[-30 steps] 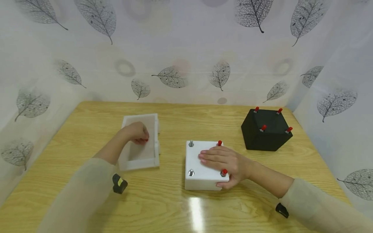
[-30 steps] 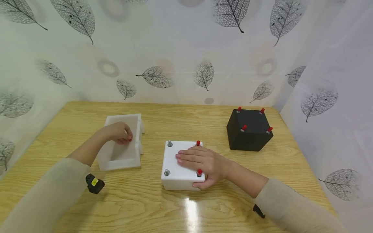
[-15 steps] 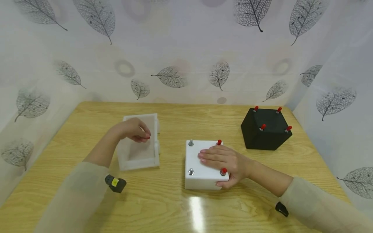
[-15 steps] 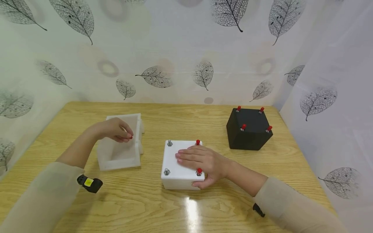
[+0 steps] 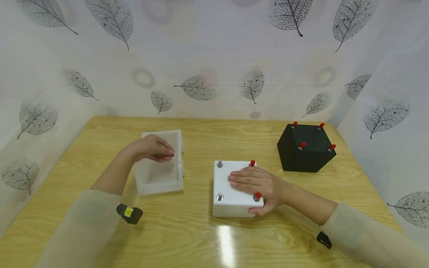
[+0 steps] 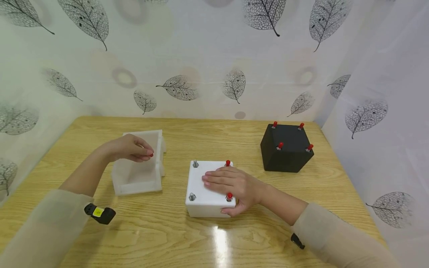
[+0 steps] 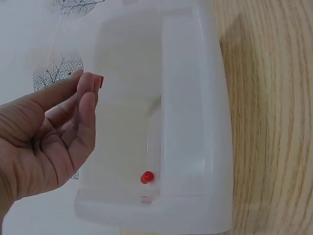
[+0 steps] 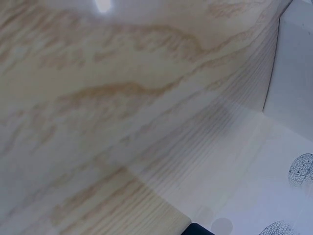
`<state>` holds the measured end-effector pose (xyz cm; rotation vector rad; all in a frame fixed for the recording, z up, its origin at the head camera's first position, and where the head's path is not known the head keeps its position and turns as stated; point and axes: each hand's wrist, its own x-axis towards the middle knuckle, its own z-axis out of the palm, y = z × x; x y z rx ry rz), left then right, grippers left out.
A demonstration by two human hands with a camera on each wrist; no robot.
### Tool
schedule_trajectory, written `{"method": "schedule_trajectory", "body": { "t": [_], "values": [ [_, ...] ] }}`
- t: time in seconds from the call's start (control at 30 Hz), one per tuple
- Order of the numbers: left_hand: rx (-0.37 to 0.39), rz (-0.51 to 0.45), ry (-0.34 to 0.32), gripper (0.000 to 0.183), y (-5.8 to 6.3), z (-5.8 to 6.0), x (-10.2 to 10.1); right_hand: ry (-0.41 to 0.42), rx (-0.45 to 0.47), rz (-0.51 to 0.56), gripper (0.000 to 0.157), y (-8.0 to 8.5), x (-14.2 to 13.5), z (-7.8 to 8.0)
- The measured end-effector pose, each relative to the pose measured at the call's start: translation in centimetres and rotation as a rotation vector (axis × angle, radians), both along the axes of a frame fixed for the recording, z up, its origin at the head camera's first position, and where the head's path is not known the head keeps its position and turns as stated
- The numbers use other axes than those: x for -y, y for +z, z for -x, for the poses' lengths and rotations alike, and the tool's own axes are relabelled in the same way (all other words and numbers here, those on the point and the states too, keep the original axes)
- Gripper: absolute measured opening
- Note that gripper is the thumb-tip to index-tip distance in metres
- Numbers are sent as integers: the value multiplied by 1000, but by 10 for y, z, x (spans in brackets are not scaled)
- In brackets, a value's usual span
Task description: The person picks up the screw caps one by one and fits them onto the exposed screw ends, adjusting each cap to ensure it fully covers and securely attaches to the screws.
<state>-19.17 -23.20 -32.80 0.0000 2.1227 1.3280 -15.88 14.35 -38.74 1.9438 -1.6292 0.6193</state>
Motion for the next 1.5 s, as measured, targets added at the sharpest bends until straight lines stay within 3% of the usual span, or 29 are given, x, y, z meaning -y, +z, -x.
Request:
{"method": "schedule_trajectory", "body": {
  "t": [0.2, 0.5, 1.03, 1.5],
  "values": [
    [36, -94, 48, 29, 2, -3, -2, 3, -2, 0, 63, -1, 0, 1],
    [30, -151, 47, 26, 7, -7, -10, 10, 1, 3, 62, -1, 0, 1],
    [-39, -169, -46, 26, 14, -9, -39, 12, 7, 10, 62, -2, 1, 1],
    [-39, -192, -79, 26, 26, -14, -70, 17, 2, 22, 62, -1, 1, 1]
  ]
}}
